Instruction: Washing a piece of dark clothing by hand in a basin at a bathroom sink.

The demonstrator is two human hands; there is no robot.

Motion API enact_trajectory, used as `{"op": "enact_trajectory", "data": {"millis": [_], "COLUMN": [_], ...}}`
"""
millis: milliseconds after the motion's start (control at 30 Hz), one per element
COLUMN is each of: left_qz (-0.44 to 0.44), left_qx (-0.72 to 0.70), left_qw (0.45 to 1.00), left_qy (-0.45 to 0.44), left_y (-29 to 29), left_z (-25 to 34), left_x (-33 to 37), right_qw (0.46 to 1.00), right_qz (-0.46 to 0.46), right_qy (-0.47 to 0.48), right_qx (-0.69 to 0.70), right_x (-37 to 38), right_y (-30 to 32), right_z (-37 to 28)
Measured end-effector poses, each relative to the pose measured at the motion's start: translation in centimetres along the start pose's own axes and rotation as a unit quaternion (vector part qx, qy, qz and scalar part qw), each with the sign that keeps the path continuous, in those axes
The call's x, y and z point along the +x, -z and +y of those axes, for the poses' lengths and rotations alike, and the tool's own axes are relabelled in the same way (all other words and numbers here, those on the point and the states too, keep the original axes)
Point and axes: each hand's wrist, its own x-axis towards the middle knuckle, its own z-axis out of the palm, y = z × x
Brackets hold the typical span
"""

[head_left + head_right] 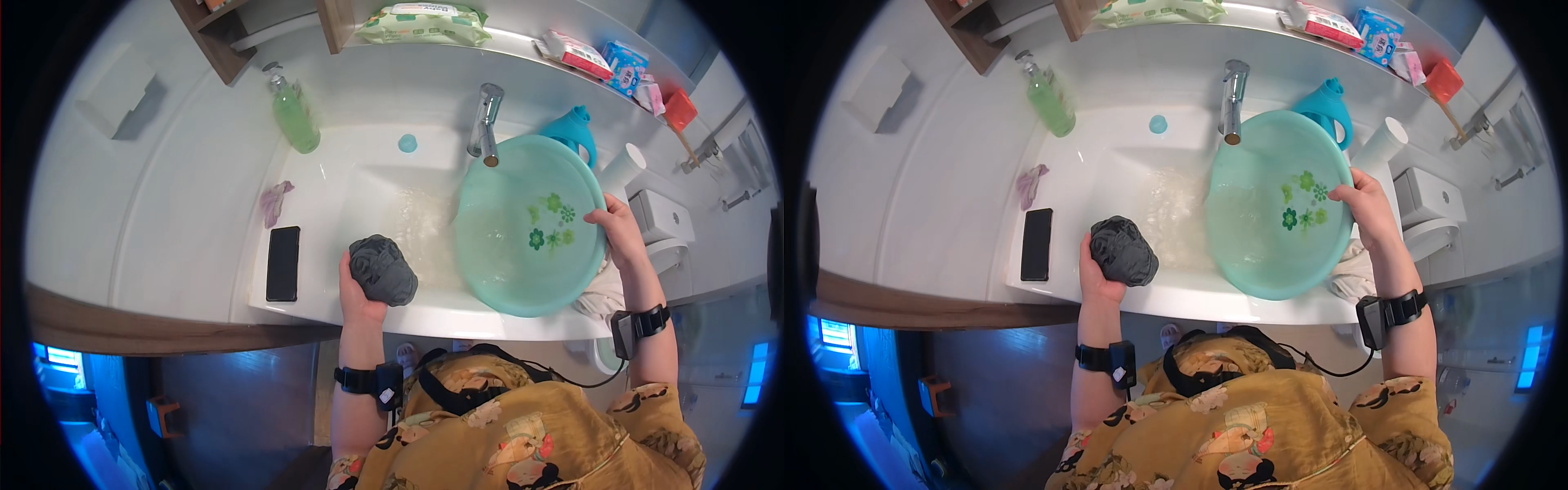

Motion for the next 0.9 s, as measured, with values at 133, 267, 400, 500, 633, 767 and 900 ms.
{"op": "enact_trajectory", "data": {"millis": [133, 267, 400, 500, 633, 767, 900], "left_qz": [-0.007, -0.023, -0.039, -0.037, -0.038, -0.055, -0.059], "left_qx": [0.009, 0.019, 0.025, 0.036, 0.038, 0.035, 0.047], "left_qw": [1.000, 0.999, 0.998, 0.998, 0.997, 0.996, 0.996], "left_qy": [0.013, 0.027, 0.035, 0.041, 0.055, 0.054, 0.056], "left_y": [0.1, -0.2, -0.1, -0.5, -0.6, -0.1, -0.8], "left_z": [0.2, 0.5, 0.6, 0.6, 0.5, 0.5, 0.7], "left_x": [0.8, 1.5, 2.6, 3.0, 3.3, 4.3, 4.0], "right_qw": [0.998, 0.989, 0.982, 0.958, 0.901, 0.861, 0.833], "right_qz": [0.036, 0.065, 0.093, 0.122, 0.172, 0.182, 0.191], "right_qy": [0.023, 0.051, 0.058, 0.144, 0.202, 0.253, 0.280], "right_qx": [-0.056, -0.121, -0.152, -0.217, -0.344, -0.402, -0.436], "right_x": [-2.1, -4.0, -5.3, -6.5, -9.2, -10.5, -10.9], "right_y": [-0.3, -1.1, -1.5, -2.5, -4.9, -6.5, -6.6], "right_z": [-1.1, -2.7, -4.1, -4.8, -6.3, -7.0, -7.0]}}
